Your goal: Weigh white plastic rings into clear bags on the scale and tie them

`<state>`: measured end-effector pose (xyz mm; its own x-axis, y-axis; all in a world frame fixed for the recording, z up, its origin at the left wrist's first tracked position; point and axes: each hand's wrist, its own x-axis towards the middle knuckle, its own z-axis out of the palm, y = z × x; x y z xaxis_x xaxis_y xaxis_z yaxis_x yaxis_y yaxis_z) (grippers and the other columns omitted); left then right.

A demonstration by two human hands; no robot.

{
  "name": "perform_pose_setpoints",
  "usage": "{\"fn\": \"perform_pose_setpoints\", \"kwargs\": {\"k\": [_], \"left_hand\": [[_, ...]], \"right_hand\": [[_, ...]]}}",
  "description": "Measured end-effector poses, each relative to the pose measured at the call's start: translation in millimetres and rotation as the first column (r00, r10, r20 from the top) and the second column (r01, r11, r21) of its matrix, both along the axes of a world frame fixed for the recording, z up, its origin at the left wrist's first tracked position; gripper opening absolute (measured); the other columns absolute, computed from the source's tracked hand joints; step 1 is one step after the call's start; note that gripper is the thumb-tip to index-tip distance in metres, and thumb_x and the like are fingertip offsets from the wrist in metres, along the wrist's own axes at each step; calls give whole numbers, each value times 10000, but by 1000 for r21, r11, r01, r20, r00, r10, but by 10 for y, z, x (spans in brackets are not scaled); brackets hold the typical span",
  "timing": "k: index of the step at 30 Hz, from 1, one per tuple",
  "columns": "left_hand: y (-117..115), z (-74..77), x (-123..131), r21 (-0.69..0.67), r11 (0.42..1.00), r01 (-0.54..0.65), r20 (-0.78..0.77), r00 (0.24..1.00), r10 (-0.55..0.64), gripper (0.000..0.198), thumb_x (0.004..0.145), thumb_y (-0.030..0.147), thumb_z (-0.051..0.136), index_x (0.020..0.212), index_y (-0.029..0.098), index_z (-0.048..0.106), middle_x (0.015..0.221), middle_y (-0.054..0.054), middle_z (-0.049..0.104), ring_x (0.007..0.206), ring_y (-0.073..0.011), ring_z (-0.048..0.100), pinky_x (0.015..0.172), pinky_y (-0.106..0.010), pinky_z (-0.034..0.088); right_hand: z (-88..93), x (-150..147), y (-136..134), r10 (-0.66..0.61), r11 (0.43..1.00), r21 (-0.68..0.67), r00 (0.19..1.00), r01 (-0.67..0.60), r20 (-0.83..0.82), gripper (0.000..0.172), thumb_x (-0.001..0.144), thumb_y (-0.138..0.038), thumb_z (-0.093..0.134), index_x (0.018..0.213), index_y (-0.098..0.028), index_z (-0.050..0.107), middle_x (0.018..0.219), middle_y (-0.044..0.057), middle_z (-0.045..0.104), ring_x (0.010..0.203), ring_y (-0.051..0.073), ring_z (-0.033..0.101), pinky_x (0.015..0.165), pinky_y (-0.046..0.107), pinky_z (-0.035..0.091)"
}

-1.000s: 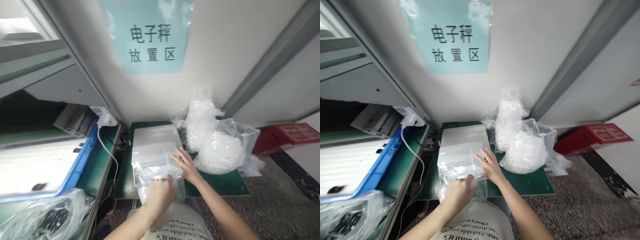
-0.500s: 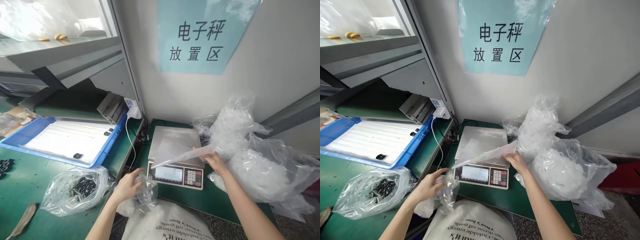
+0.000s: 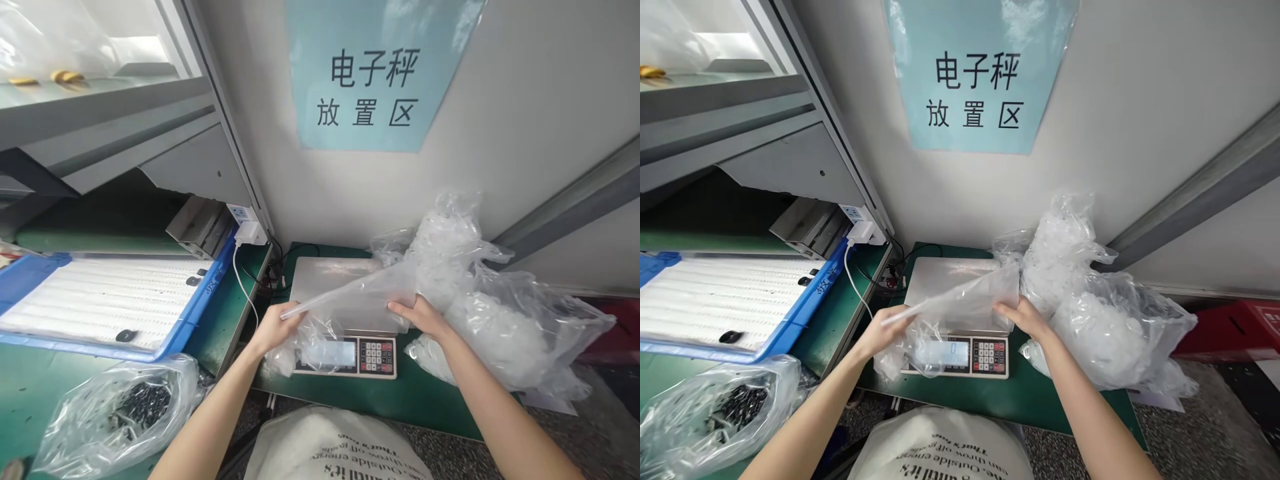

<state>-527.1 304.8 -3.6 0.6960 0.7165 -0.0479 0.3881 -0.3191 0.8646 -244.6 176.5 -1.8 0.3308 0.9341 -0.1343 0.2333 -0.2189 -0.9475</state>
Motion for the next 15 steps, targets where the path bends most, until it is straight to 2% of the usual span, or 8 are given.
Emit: {"fn": "perform_pose_setpoints", "kwargs": {"k": [2,5,8,11,13,15], "left_hand": [[60,178,-23,-36,998,-58,-61,997,55,273,701,362,448,683,129,589,558,-11,532,510,-133,489,471,-212,362],[161,472,-90,-97,995,0,-107,994,-10,190,645,289,463,620,130,563,507,13,492,470,-111,447,441,-196,322],[302,604,-116,-96,995,40,-95,994,-49,211,665,275,455,666,122,600,515,13,499,475,-109,450,434,-190,319],[472,491,-22,-23,1000,-18,-174,985,14,330,697,207,424,944,128,627,621,-1,577,520,-112,508,481,-190,380],[559,341,97,41,995,-89,-300,949,97,422,733,172,411,1129,150,555,657,-7,600,547,-117,542,546,-202,428],[603,207,180,89,982,-168,-394,899,190,465,771,159,426,1235,163,461,685,-13,611,569,-121,560,607,-227,460]], "right_hand": [[123,15,-8,-1,1000,-1,999,1,41,515,550,-624,662,759,-154,646,818,79,680,842,261,624,768,347,498],[276,30,8,-20,1000,-2,996,21,89,458,576,-601,645,661,-152,614,632,50,650,588,209,617,563,301,499],[304,38,108,-38,999,14,992,37,117,411,597,-561,633,640,-154,598,576,32,626,481,170,573,482,274,468],[163,93,267,-71,997,36,986,66,153,349,616,-482,627,739,-155,619,716,45,668,616,194,618,563,285,499],[10,171,340,-113,993,49,972,105,205,274,639,-398,632,768,-158,624,779,43,674,717,206,628,648,300,507],[-139,241,373,-149,989,61,949,137,280,166,679,-314,636,714,-152,618,742,38,662,736,201,621,713,323,498]]}}
